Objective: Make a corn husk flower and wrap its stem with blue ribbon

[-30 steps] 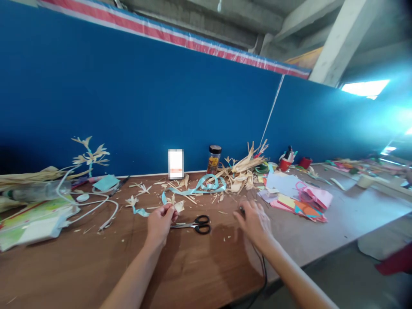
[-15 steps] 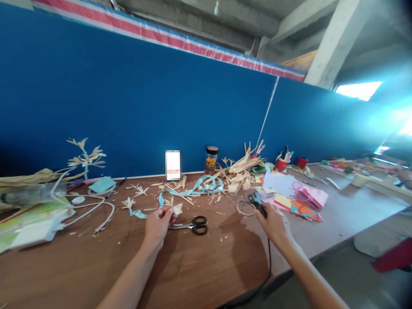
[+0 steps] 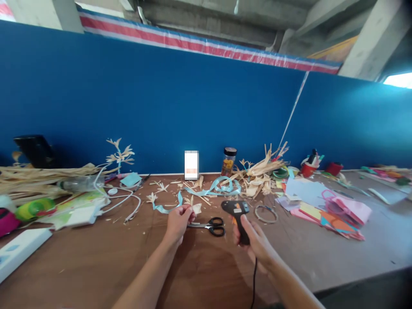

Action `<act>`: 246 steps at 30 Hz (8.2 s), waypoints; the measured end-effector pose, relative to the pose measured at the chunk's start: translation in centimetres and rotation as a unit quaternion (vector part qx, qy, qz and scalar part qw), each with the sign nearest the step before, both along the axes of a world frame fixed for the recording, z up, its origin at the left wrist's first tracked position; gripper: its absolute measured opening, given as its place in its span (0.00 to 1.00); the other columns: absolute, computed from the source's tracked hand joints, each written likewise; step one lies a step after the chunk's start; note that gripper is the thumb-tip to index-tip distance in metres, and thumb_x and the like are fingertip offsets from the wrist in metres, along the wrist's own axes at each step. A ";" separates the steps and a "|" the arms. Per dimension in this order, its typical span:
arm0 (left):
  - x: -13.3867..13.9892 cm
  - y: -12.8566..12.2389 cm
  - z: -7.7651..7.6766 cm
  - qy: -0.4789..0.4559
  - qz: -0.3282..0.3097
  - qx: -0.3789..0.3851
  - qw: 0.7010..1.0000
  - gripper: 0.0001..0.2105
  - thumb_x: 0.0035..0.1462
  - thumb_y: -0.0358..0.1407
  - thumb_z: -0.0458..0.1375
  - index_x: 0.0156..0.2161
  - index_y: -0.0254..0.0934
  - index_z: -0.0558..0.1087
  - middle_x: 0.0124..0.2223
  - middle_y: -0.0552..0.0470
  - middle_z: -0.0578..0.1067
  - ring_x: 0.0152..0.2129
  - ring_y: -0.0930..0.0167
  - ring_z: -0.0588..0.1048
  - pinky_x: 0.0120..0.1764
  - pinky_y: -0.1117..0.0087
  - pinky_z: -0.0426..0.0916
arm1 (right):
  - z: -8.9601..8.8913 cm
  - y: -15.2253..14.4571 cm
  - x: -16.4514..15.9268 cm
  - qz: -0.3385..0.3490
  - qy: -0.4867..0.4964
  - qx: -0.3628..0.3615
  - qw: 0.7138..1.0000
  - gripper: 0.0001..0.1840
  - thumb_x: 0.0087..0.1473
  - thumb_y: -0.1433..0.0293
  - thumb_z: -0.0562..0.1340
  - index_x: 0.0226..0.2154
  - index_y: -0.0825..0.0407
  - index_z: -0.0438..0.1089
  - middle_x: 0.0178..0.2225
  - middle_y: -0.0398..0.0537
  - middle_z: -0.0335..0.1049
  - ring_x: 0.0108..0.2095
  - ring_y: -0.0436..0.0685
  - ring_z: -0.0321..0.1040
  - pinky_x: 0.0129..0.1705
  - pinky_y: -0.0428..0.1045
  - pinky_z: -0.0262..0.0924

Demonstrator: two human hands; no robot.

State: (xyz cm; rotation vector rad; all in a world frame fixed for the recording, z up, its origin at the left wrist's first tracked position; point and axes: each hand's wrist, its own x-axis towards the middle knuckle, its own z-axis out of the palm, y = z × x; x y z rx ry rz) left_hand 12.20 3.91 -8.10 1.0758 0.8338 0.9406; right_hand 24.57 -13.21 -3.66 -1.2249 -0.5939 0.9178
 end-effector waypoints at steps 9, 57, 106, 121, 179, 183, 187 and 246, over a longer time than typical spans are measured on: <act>0.0 0.1 0.3 -0.009 -0.040 0.017 0.999 0.10 0.39 0.38 0.59 0.25 0.31 0.68 0.17 0.56 0.67 0.14 0.78 0.65 0.21 0.77 0.60 | -2.1 4.4 -1.5 0.107 -0.075 -0.014 0.991 0.26 0.49 0.51 0.50 0.35 0.57 0.65 0.19 0.42 0.60 0.19 0.47 0.57 0.19 0.42 0.52; -0.2 -0.1 0.8 0.042 -0.051 0.060 0.996 0.10 0.42 0.40 0.56 0.25 0.33 0.69 0.20 0.55 0.69 0.18 0.76 0.67 0.23 0.77 0.61 | -3.8 5.2 -1.6 0.009 -0.124 0.002 0.992 0.27 0.50 0.50 0.48 0.33 0.56 0.66 0.25 0.47 0.64 0.21 0.49 0.59 0.23 0.44 0.54; -0.2 -0.1 0.7 0.026 -0.082 0.019 0.996 0.13 0.39 0.43 0.59 0.22 0.31 0.69 0.20 0.56 0.68 0.16 0.79 0.64 0.25 0.75 0.63 | -3.6 4.9 -1.1 0.082 -0.266 -0.018 0.960 0.23 0.55 0.56 0.44 0.30 0.55 0.65 0.21 0.43 0.61 0.21 0.49 0.60 0.25 0.43 0.54; -0.2 0.1 0.4 0.033 -0.067 0.028 0.997 0.13 0.40 0.42 0.59 0.24 0.31 0.70 0.20 0.55 0.69 0.15 0.78 0.65 0.24 0.76 0.62 | -3.4 4.8 -1.2 0.082 -0.277 -0.026 0.957 0.22 0.55 0.56 0.44 0.28 0.55 0.64 0.20 0.42 0.61 0.21 0.48 0.60 0.25 0.43 0.54; -0.3 0.2 0.5 0.024 -0.035 0.040 0.998 0.11 0.37 0.41 0.60 0.22 0.32 0.71 0.19 0.55 0.68 0.15 0.78 0.63 0.21 0.77 0.58 | -3.4 4.6 -1.1 0.074 -0.383 -0.063 0.919 0.23 0.56 0.57 0.43 0.25 0.54 0.63 0.20 0.44 0.64 0.22 0.50 0.60 0.26 0.44 0.51; -0.4 0.5 0.2 0.014 -0.021 0.028 0.999 0.11 0.37 0.40 0.60 0.23 0.32 0.72 0.20 0.55 0.69 0.15 0.78 0.64 0.22 0.76 0.59 | -3.6 4.5 -1.0 0.074 -0.393 -0.064 0.914 0.22 0.56 0.58 0.44 0.25 0.54 0.63 0.20 0.43 0.64 0.22 0.50 0.60 0.26 0.44 0.51; -0.4 0.6 0.1 0.014 -0.012 0.028 0.999 0.10 0.37 0.38 0.60 0.23 0.31 0.71 0.20 0.54 0.69 0.15 0.79 0.63 0.22 0.76 0.59 | -3.8 4.4 -1.0 0.080 -0.399 -0.067 0.911 0.22 0.56 0.58 0.44 0.24 0.54 0.62 0.20 0.43 0.64 0.22 0.50 0.60 0.26 0.44 0.50; -0.2 0.0 0.9 -0.006 -0.027 0.012 1.000 0.12 0.38 0.39 0.61 0.27 0.31 0.71 0.22 0.55 0.69 0.17 0.79 0.65 0.22 0.77 0.60 | -1.6 -3.5 7.5 -0.218 -0.707 -0.388 0.550 0.23 0.50 0.58 0.53 0.47 0.53 0.58 0.37 0.59 0.63 0.39 0.66 0.60 0.36 0.56 0.53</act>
